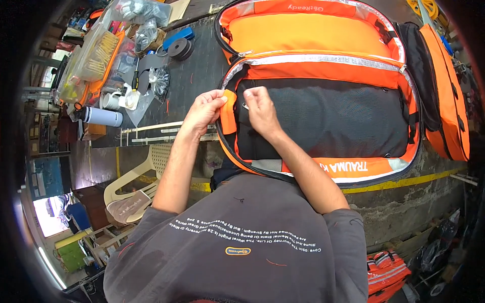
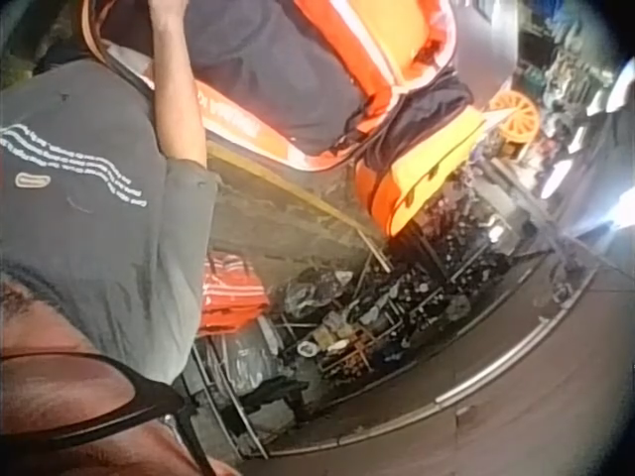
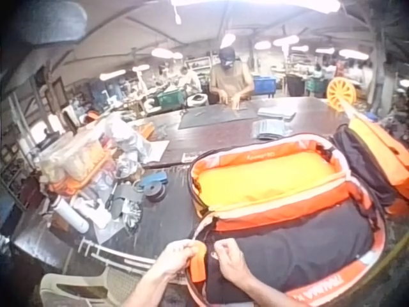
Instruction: The person is inspecting and trimming loose threads from an orange trauma kit bag using a small cutting tool.
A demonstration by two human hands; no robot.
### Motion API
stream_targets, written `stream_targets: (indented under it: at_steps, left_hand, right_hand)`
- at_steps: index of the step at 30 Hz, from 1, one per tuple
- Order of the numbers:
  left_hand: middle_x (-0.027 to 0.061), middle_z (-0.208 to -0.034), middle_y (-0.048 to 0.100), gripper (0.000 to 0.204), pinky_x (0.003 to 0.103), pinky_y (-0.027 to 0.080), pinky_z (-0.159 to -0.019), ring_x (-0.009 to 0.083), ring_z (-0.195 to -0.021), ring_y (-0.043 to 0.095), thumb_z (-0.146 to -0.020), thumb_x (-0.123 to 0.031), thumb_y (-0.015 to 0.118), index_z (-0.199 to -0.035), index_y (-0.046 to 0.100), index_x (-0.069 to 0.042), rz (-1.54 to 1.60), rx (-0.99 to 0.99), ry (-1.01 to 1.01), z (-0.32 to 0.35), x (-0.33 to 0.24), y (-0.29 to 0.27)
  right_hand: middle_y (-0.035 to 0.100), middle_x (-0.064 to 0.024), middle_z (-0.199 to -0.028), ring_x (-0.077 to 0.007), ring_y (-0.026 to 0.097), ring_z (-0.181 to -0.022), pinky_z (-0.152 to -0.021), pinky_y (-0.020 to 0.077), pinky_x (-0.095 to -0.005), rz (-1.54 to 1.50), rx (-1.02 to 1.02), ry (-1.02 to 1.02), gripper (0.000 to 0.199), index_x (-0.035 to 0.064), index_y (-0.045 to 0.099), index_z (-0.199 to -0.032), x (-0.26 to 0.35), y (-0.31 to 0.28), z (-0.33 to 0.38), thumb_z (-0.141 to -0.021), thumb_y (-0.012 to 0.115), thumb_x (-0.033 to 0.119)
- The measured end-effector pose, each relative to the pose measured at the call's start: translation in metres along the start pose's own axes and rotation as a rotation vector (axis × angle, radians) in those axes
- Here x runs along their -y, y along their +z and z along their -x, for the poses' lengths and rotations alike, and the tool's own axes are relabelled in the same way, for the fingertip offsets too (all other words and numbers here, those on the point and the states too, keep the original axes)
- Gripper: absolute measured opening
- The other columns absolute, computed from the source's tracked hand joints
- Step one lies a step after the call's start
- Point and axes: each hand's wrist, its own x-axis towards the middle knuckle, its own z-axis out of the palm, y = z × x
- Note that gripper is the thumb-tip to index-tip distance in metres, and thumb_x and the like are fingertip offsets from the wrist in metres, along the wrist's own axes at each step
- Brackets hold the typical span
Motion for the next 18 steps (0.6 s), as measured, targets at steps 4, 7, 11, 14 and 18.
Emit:
stream_targets:
  at_steps: [4, 7, 11, 14, 18]
  left_hand:
    - [0.0037, -0.097, 0.079, 0.027, 0.020, 0.042, -0.046, 0.0029, -0.054, 0.058, -0.110, -0.015, 0.065, -0.125, 0.073, 0.005, -0.008, 0.050, 0.048, 0.002, 0.001, -0.006]
    - [0.0057, -0.097, 0.080, 0.026, 0.021, 0.042, -0.044, 0.0039, -0.052, 0.058, -0.111, -0.015, 0.064, -0.127, 0.074, 0.003, -0.081, -0.032, 0.051, 0.012, -0.004, -0.002]
    - [0.0004, -0.076, 0.074, 0.024, 0.021, 0.043, -0.046, 0.0045, -0.054, 0.060, -0.111, -0.018, 0.066, -0.127, 0.076, -0.004, -0.263, -0.366, 0.243, 0.029, -0.021, -0.040]
    - [0.0034, -0.088, 0.077, 0.045, 0.030, 0.058, -0.076, 0.0126, -0.077, 0.070, -0.102, -0.005, 0.067, -0.147, 0.069, -0.010, -0.568, -0.728, 0.432, 0.044, -0.030, -0.086]
    - [0.0088, -0.118, 0.076, 0.038, 0.035, 0.057, -0.088, 0.0233, -0.102, 0.072, -0.093, 0.002, 0.068, -0.125, 0.082, -0.012, -0.740, -0.258, 0.621, 0.062, -0.034, -0.069]
  right_hand:
    - [0.064, -0.0003, -0.089, -0.0084, 0.058, -0.081, -0.073, 0.0517, -0.0286, -0.108, -0.126, 0.001, 0.030, 0.0051, 0.065, -0.110, 0.004, -0.037, -0.013, -0.115, 0.062, 0.035]
    - [0.058, 0.0062, -0.084, -0.0023, 0.047, -0.068, -0.057, 0.0393, -0.0217, -0.298, -0.217, 0.025, 0.019, 0.0116, 0.065, -0.113, 0.029, -0.072, -0.014, -0.116, 0.061, 0.030]
    - [0.055, 0.0059, -0.083, -0.0014, 0.046, -0.065, -0.054, 0.0383, -0.0202, -0.254, -0.439, -0.029, 0.030, 0.0087, 0.064, -0.125, 0.066, -0.141, 0.007, -0.118, 0.056, 0.037]
    - [0.052, 0.0074, -0.084, -0.0004, 0.040, -0.066, -0.056, 0.0326, -0.0193, -0.107, -0.528, -0.058, 0.032, 0.0057, 0.064, -0.127, 0.078, -0.204, 0.032, -0.116, 0.060, 0.035]
    - [0.066, 0.0069, -0.085, -0.0029, 0.056, -0.076, -0.068, 0.0478, -0.0232, 0.414, -0.064, 0.061, 0.017, 0.0035, 0.078, -0.104, 0.089, -0.196, 0.070, -0.099, 0.083, 0.018]
